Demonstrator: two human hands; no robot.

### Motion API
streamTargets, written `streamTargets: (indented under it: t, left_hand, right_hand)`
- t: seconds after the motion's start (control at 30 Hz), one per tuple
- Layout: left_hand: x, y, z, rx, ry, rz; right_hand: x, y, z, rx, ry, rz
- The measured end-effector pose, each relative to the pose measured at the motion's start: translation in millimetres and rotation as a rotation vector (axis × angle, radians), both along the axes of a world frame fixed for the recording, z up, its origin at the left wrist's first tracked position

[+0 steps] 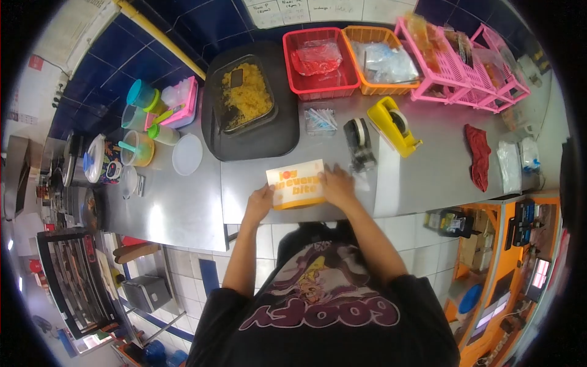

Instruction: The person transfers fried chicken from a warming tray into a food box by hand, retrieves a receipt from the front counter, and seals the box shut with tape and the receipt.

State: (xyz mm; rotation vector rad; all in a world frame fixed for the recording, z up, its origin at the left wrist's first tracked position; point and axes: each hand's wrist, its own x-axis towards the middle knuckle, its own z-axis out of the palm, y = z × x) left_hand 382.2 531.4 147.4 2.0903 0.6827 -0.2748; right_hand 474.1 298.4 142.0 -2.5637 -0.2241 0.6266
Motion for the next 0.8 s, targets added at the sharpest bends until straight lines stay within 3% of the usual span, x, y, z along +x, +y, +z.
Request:
streamTargets:
  t: [0.07,0.13,0.2,0.3,0.4,0.5,0.53,0.6,0.8]
  left_hand:
    - [13.0,1.6,28.4,0.253,0.016,-0.228]
    - [21.9,-6.8,28.9,0.346,-0.108,-0.246]
    - [39.5,-19.7,21.9,0.696,-0.402,-0.471]
    - [24.4,-29.8,-5.6,0.63,-0.337,-0.559]
    - [18.8,-23.1,-12.8,0.567,-0.304,-0.603]
    - [25.0,-8.0,23.2,0.54,-0.222,-0.819]
    - [24.2,-4.1,39.6,0.531,-0.231,-0.837]
    - [17.2,3.1,61.2,0.573,-0.095,-1.044]
    - [30.6,5.1,56.7,0.612,-0.099,-1.107]
  right_hand:
    - [10.0,8.6,0.6,-0.033,-0.46,0.07]
    - [18.7,24.8,20.3,0.037,-0.519,0.21]
    - [17.4,36.1,21.2,0.105,-0.576,0.351]
    - [8.5,44.4,-13.7,0.055,-0.639,0.407]
    - [10.3,39.9,-13.6,0.043,-0.597,0.472]
    - [10.5,21.9,-4.5,0.197,-0.554,0.611]
    - [10.9,12.2,6.8,0.184,-0.553,0.594]
    - [4.3,-5.5,35.5,0.126,-0.419,0.808]
    - [12.2,5.9,44.3,-0.164,-0.36,0.854]
